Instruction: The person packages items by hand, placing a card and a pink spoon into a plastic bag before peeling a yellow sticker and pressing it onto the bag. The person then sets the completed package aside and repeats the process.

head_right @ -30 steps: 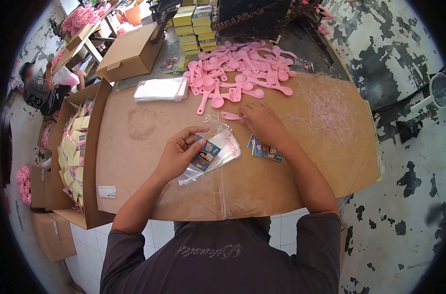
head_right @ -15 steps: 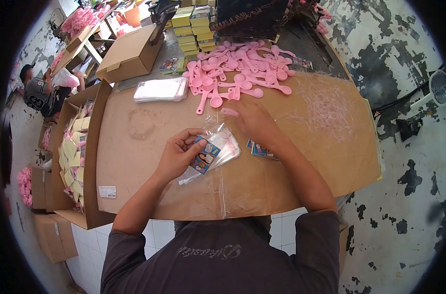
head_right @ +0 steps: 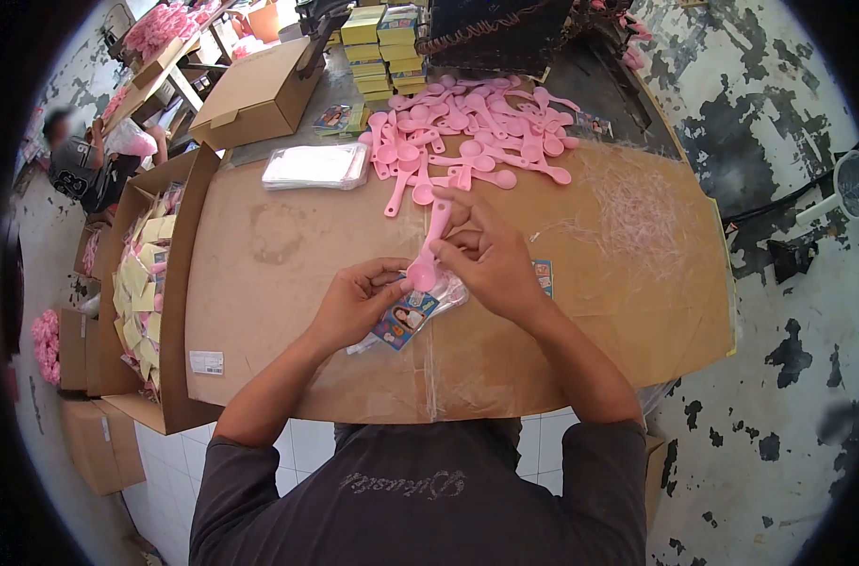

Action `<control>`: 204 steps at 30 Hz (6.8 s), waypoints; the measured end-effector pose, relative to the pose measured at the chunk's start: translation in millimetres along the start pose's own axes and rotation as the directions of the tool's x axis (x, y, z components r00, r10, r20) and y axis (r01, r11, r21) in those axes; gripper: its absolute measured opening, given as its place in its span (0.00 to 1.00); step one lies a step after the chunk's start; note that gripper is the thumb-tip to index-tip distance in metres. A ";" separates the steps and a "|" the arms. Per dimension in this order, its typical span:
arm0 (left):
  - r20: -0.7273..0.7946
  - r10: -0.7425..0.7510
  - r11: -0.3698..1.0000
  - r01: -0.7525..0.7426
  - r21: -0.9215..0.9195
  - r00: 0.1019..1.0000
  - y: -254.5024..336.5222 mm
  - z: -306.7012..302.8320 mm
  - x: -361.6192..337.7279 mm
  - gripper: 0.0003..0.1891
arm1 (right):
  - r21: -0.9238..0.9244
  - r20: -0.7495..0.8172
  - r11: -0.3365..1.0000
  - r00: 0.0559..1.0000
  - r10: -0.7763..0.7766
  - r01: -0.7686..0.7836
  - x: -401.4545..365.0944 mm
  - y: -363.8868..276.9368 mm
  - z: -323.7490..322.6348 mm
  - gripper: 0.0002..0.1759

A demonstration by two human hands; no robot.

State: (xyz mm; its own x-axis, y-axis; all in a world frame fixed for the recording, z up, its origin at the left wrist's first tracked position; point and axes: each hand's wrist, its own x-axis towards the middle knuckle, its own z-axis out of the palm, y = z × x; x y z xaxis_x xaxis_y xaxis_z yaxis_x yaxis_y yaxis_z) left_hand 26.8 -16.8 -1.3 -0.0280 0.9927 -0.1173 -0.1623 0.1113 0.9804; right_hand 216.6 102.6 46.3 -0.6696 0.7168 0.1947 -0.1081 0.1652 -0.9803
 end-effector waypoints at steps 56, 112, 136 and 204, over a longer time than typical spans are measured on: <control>0.062 0.289 0.798 -0.277 0.535 0.955 49.7 27.3 -22.0 0.20 | -0.866 0.351 0.142 0.786 -0.509 0.479 -4.2 -41.6 7.1 0.12; -0.018 0.169 0.983 -0.167 0.077 0.986 8.7 -3.9 -9.7 0.13 | 0.042 0.227 0.998 0.973 0.045 -0.056 -22.1 21.9 -33.7 0.09; -0.024 0.037 0.999 -0.036 0.033 0.999 10.5 -4.0 -7.6 0.15 | 0.006 0.210 0.991 0.969 0.128 -0.132 -27.7 13.3 -24.7 0.16; 0.038 0.095 0.992 -0.098 0.081 0.995 9.3 -0.2 -1.7 0.21 | -0.441 0.279 0.874 0.957 -0.080 0.202 -4.2 -2.3 -11.6 0.17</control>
State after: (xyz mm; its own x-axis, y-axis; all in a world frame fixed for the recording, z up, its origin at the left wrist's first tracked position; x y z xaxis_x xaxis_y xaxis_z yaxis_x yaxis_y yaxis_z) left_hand 25.1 -17.5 8.0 -0.0060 0.9998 -0.0173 -0.0786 0.0168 0.9968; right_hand 228.2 107.1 48.2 -0.8372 0.4833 0.2559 0.0941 0.5883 -0.8032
